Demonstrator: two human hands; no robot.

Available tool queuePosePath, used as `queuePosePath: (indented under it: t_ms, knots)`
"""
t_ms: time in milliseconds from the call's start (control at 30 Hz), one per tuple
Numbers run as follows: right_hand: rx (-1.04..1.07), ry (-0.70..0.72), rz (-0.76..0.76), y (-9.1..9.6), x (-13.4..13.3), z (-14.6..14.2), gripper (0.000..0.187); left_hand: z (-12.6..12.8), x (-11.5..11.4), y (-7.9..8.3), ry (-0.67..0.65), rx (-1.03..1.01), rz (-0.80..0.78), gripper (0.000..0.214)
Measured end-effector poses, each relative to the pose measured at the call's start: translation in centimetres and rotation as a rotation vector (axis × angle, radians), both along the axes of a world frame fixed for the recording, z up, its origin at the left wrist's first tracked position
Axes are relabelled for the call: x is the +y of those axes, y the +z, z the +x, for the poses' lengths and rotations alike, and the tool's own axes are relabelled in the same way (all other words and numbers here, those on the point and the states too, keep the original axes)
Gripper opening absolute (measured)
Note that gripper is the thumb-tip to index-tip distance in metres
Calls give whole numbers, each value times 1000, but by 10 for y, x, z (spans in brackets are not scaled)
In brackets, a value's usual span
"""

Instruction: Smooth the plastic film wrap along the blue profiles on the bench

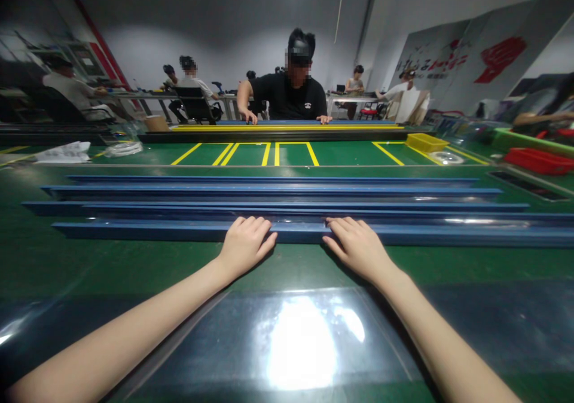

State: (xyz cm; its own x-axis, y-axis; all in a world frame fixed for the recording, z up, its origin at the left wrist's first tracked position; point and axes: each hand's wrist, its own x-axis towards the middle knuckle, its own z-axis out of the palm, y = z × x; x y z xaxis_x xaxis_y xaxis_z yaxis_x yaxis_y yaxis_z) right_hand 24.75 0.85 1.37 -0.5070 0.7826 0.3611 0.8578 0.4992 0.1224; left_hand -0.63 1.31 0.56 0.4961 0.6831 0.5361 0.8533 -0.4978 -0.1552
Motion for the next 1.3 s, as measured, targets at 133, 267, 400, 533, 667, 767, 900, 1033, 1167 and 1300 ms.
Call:
queuePosePath:
  t_ms: [133, 267, 400, 533, 667, 767, 900, 1033, 1167, 1300]
  knots:
    - [-2, -3, -2, 0, 0, 0, 34, 0, 0, 0, -3, 0, 5, 27]
    - [-12, -10, -6, 1, -1, 0, 35, 0, 0, 0, -4, 1, 7, 27]
    - [-10, -7, 4, 0, -1, 0, 34, 0, 1, -1, -1, 7, 5, 26]
    - [-8, -4, 6, 0, -1, 0, 33, 0, 1, -1, 1, 13, 3, 26]
    - [-10, -2, 12, 1, -1, -1, 33, 0, 1, -1, -1, 12, 11, 26]
    - [-23, -7, 13, 1, -1, -1, 33, -1, 1, -1, 0, 6, 11, 26]
    - [-4, 10, 43, -1, -1, -2, 33, 0, 0, 0, -1, 6, 19, 26]
    - [3, 64, 69, 1, -2, -6, 28, 0, 0, 0, -3, 3, 30, 26]
    - [-43, 32, 90, 6, -5, -8, 21, 0, 0, -1, -1, 3, 33, 25]
    - [-87, -29, 130, 12, -6, -10, 20, -1, 0, -1, -1, 5, 29, 25]
